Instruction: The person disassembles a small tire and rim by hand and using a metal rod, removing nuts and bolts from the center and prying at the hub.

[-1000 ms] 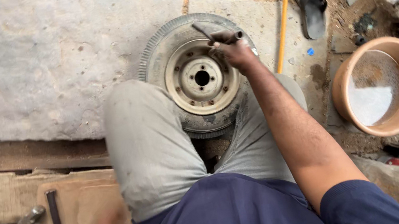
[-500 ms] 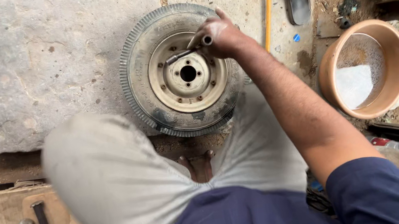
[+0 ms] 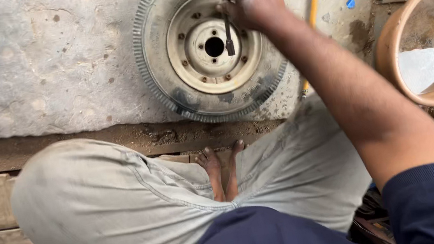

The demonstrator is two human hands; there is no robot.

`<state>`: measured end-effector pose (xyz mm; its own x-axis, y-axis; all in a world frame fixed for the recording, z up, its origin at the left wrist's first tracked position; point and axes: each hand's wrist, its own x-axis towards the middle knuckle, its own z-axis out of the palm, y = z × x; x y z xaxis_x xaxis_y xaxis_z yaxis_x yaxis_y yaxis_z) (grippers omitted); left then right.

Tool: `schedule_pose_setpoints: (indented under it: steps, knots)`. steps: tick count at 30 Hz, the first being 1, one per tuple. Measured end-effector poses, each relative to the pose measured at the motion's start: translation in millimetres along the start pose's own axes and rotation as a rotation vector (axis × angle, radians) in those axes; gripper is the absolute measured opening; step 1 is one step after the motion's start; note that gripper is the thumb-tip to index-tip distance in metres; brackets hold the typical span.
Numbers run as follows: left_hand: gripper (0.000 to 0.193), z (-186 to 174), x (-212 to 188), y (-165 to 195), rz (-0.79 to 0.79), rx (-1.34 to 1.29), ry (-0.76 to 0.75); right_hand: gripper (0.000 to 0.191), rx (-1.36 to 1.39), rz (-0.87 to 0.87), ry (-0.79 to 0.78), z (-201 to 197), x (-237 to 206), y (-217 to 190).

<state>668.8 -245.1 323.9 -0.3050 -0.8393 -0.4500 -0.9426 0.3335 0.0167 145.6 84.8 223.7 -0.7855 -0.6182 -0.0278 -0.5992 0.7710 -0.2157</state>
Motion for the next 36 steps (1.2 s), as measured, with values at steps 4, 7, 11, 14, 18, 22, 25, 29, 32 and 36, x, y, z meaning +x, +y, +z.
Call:
schedule_pose_setpoints:
  steps: [4,7,11,14,18,22,25,29,32,36]
  knots:
    - [0.052,-72,-23,21,0.082,0.143,0.333,0.044,-0.159,-0.248,-0.137,-20,-20,3]
    - [0.054,-88,-59,82,0.319,0.114,0.403,0.041,-0.176,-0.179,-0.16,-22,-42,-2]
    - [0.056,-14,-115,204,0.767,0.176,-0.178,0.041,-0.124,-0.049,-0.199,-22,-72,-6]
    - [0.079,80,-132,267,1.071,0.349,-0.216,0.042,-0.021,-0.068,-0.214,-29,-86,-11]
    - [0.094,185,-117,294,1.106,0.471,-0.181,0.036,-0.023,0.167,-0.305,-41,-97,-21]
    - [0.079,222,-86,296,1.145,0.448,0.017,0.049,-0.065,0.103,-0.218,-45,-85,-33]
    - [0.075,218,-66,302,1.126,0.576,-0.074,0.05,-0.165,0.081,-0.233,-48,-64,-45]
    - [0.074,213,-43,304,1.128,0.449,-0.221,0.049,-0.337,0.079,-0.342,-63,-41,-77]
    - [0.065,228,-34,292,1.099,0.406,-0.179,0.067,-0.063,0.363,-0.407,-63,-53,-106]
    - [0.057,251,-35,274,1.096,0.314,-0.101,0.08,0.508,0.248,-0.183,-54,-74,-126]
